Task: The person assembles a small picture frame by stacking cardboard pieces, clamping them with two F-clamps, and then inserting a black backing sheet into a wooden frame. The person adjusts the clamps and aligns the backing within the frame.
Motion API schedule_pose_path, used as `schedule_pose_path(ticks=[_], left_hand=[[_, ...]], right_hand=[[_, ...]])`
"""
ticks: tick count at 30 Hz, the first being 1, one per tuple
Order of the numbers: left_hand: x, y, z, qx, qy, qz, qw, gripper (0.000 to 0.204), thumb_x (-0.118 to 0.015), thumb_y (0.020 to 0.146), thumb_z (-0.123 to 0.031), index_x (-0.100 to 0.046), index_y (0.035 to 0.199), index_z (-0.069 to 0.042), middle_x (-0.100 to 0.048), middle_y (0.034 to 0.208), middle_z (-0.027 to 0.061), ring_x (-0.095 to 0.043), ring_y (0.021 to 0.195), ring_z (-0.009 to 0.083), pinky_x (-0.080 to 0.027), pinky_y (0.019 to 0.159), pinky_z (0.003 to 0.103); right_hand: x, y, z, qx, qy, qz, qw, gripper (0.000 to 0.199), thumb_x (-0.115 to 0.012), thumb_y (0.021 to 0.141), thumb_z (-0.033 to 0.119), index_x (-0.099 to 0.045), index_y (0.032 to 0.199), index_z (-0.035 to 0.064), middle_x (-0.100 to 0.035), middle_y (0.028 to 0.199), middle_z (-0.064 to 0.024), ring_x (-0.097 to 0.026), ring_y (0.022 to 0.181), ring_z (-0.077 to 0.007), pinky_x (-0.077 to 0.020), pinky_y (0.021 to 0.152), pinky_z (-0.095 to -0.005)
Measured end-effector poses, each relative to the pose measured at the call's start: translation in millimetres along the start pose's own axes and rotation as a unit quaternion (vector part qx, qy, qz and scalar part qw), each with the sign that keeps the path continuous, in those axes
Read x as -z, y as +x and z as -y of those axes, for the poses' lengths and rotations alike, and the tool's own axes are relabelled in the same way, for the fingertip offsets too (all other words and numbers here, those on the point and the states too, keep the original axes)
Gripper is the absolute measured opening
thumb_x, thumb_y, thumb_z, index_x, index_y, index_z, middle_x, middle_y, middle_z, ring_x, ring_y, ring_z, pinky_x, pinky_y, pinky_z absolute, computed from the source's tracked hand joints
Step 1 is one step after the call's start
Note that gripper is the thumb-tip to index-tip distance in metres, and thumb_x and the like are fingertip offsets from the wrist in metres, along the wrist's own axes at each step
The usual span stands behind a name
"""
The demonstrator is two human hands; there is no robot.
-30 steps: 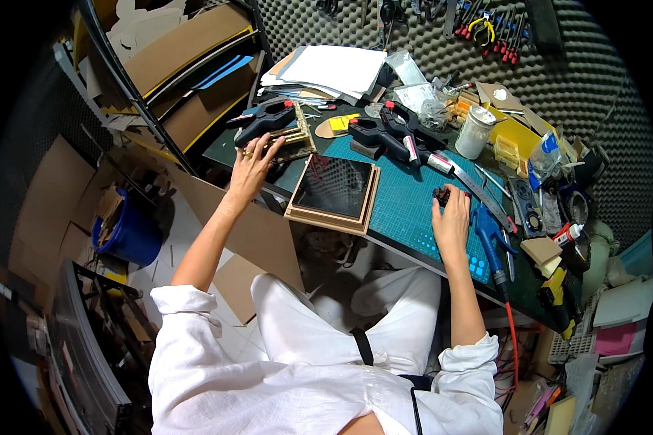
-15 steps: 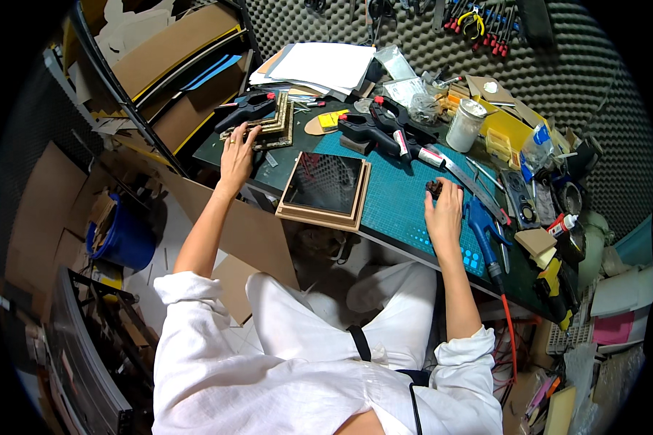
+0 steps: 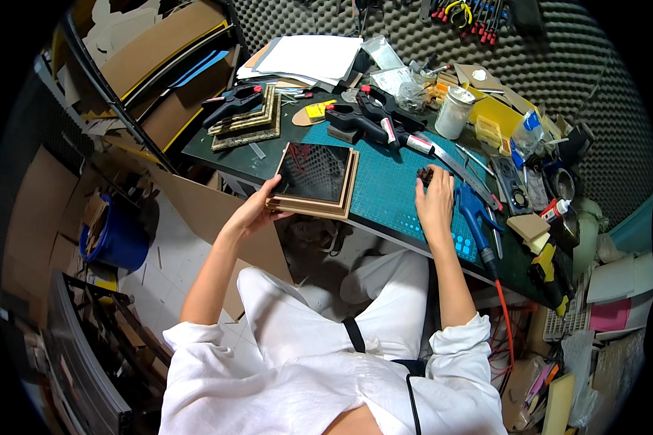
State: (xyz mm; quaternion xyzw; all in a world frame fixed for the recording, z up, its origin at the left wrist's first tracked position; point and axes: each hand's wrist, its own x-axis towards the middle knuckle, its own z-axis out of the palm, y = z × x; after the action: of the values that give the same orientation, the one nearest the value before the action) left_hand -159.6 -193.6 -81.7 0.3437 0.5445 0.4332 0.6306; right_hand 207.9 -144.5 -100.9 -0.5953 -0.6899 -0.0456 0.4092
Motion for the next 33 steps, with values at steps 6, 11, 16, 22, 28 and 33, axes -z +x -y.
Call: schedule_pose_path(ticks=[6,11,16,22,28,33], left_hand=[[1,2,5,-0.030,0.001,-0.014,0.999,0.056,-0.059,0.094,-0.054,-0.065,0.101,0.002,-0.071,0.091,0.0084,-0.069,0.082,0.0145,-0.059,0.080,0.027],[-3,3,11,-0.055,-0.009,-0.015,0.998,0.053,-0.059,0.096,-0.051,-0.065,0.100,0.002,-0.070,0.089,0.0082,-0.069,0.079,0.0146,-0.059,0.081,0.027],[-8,0,9,-0.056,0.022,-0.031,0.998,0.048,-0.060,0.095,-0.050,-0.064,0.101,-0.003,-0.069,0.090,0.0052,-0.068,0.084,0.0139,-0.058,0.085,0.030],[-11,-5,28,-0.107,-0.030,-0.061,0.992,0.041,-0.067,0.091,-0.048,-0.052,0.101,-0.010,-0.056,0.091,-0.0002,-0.064,0.089,0.0116,-0.058,0.086,0.036],[-28,-53,45,-0.219,-0.020,-0.077,0.972,0.042,-0.068,0.091,-0.043,-0.051,0.108,-0.009,-0.046,0.091,-0.0019,-0.053,0.087,0.0080,-0.056,0.077,0.033],[-37,-95,70,-0.228,-0.018,-0.018,0.973,0.056,-0.067,0.091,-0.037,-0.046,0.133,-0.006,-0.060,0.116,0.0022,-0.061,0.101,0.0084,-0.051,0.080,0.022]], right_hand=[[-2,0,0,0.003,-0.005,-0.010,1.000,0.034,-0.067,0.087,0.009,-0.055,0.116,-0.0031,-0.058,0.109,-0.0202,-0.053,0.107,-0.0375,-0.0439,0.095,-0.0450],[-1,-1,-1,-0.003,-0.013,-0.006,1.000,0.037,-0.069,0.086,0.010,-0.054,0.117,-0.0036,-0.057,0.111,-0.0210,-0.052,0.109,-0.0380,-0.0439,0.096,-0.0448],[-1,1,1,-0.007,-0.015,-0.014,1.000,0.051,-0.072,0.085,0.016,-0.049,0.125,-0.0057,-0.054,0.116,-0.0230,-0.051,0.112,-0.0383,-0.0433,0.098,-0.0449],[9,7,16,0.032,0.013,-0.121,0.992,0.062,-0.076,0.084,0.025,-0.046,0.130,-0.0042,-0.052,0.121,-0.0209,-0.048,0.115,-0.0378,-0.0391,0.103,-0.0461],[27,-2,24,0.038,0.177,-0.094,0.979,0.053,-0.069,0.089,0.030,-0.050,0.130,0.0017,-0.052,0.122,-0.0179,-0.051,0.114,-0.0316,-0.0400,0.102,-0.0419],[53,-67,99,-0.156,0.547,0.200,0.798,0.072,-0.067,0.092,0.043,-0.037,0.142,0.0004,-0.051,0.133,-0.0150,-0.049,0.124,-0.0230,-0.0369,0.109,-0.0359]])
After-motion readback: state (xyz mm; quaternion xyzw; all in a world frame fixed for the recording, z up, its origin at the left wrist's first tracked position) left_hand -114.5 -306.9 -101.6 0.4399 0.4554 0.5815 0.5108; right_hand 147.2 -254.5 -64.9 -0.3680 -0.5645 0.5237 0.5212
